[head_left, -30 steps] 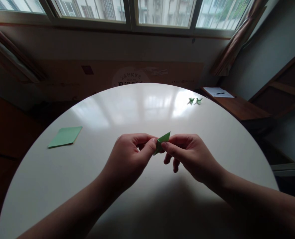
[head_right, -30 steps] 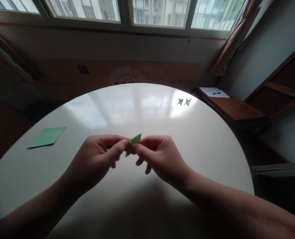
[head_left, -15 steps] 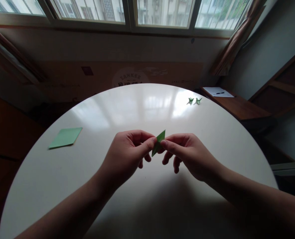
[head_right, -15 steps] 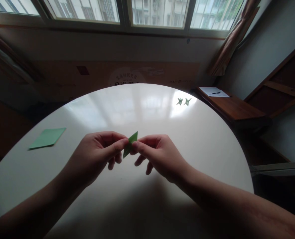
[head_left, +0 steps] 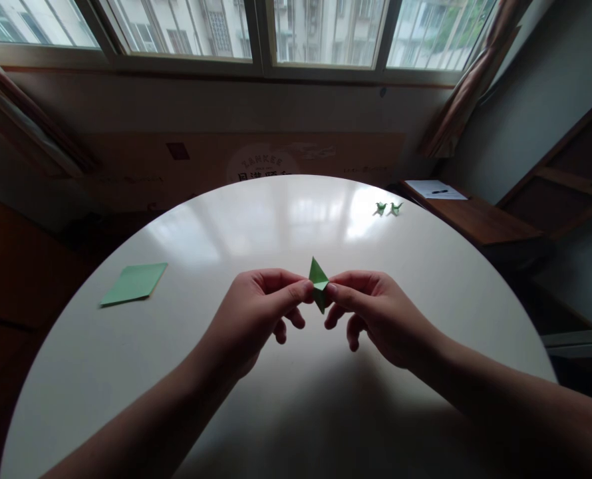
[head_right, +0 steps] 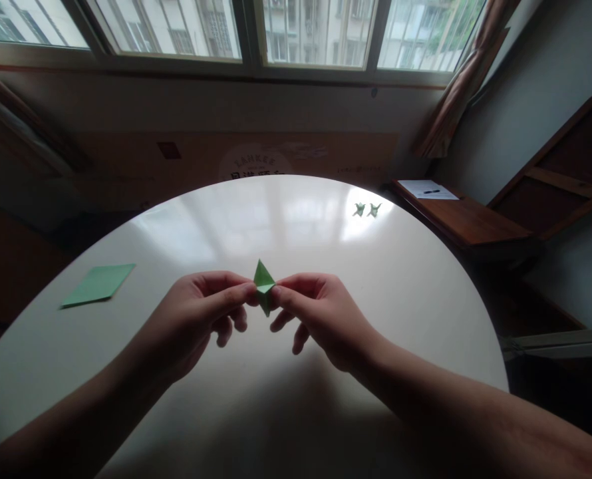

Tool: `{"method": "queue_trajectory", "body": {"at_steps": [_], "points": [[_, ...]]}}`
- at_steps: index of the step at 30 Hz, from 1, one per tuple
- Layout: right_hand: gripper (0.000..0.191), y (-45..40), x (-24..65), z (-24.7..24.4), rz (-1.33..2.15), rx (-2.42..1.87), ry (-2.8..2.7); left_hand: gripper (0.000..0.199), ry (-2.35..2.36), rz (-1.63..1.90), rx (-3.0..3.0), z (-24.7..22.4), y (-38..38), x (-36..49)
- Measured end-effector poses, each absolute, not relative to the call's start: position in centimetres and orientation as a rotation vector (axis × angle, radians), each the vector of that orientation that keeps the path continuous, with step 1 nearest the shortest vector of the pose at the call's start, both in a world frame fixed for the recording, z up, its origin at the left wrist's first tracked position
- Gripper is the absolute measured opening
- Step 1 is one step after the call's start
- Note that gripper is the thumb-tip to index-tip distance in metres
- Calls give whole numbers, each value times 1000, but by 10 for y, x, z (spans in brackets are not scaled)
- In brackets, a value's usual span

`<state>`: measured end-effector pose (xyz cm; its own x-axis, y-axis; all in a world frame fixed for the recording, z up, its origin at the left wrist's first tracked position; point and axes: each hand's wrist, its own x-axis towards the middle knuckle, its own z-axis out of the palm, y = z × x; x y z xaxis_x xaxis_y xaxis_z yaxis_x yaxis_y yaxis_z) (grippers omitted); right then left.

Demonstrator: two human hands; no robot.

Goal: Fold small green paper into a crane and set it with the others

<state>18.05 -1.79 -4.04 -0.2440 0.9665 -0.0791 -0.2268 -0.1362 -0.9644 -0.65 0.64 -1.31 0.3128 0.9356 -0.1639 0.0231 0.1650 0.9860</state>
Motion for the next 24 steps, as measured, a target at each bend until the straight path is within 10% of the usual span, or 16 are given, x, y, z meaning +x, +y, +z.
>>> {"method": "queue_trajectory", "body": {"at_steps": [24], "points": [[26,-20,179,-41,1510,-983,-1168,13,1188,816,1458,-11,3,-5]]}}
